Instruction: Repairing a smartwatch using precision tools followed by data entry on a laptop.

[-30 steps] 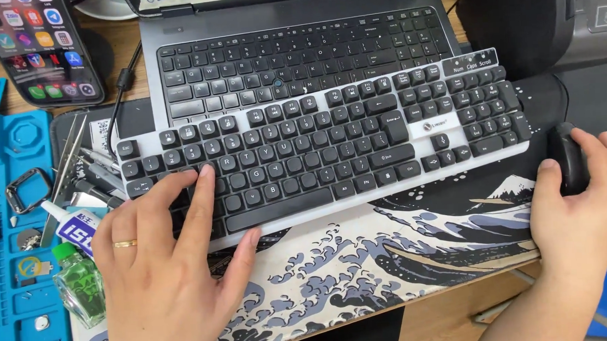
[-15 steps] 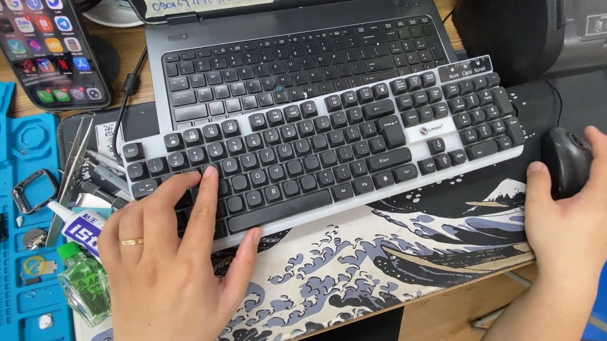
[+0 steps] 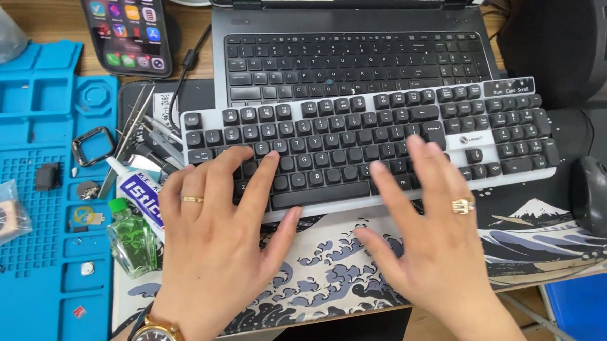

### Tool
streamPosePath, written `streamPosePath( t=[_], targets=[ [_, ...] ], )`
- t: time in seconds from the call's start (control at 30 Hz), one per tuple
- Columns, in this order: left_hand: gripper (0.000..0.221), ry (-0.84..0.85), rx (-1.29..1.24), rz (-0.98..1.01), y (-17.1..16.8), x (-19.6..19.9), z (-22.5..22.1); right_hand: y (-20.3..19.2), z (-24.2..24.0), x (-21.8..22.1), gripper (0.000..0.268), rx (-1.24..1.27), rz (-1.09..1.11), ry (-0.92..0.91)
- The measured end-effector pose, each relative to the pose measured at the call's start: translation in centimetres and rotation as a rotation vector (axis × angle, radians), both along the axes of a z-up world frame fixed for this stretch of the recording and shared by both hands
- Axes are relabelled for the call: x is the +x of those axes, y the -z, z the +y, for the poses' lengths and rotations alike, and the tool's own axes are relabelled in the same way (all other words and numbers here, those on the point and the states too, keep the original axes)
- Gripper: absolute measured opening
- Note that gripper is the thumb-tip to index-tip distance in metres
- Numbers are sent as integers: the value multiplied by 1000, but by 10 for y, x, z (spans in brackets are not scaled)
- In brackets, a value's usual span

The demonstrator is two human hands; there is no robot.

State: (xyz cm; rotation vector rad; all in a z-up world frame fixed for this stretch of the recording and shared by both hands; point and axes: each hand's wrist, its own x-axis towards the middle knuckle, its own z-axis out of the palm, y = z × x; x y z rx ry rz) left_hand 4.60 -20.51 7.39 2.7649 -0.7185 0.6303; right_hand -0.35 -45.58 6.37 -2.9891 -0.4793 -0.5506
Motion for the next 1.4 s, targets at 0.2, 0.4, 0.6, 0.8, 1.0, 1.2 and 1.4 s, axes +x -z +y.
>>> streamPosePath(
  t=[0.2, 0.4, 0.6, 0.8, 1.0, 1.2, 1.4],
  targets=[
    [50, 8, -22, -2, 0, 1, 1, -16, 34, 20, 59, 56, 26, -198],
    [53, -1, -51, -7, 1, 0, 2, -21, 43, 27, 61, 125, 75, -144],
    [56, -41, -20, -39, 0, -1, 1, -12, 32, 24, 27, 253, -113, -292],
    [79, -148, 35, -4, 1, -2, 1, -7, 30, 26, 15, 336, -175, -233],
    [81, -132, -2, 16, 1, -3, -1, -7, 30, 23, 11, 333, -194, -232],
    [40, -1, -63, -8, 0, -3, 1, -9, 30, 23, 14, 338, -173, -204],
    [30, -31, -27, -9, 1, -7, -3, -6, 29, 26, 14, 295, -200, -33]
  ],
)
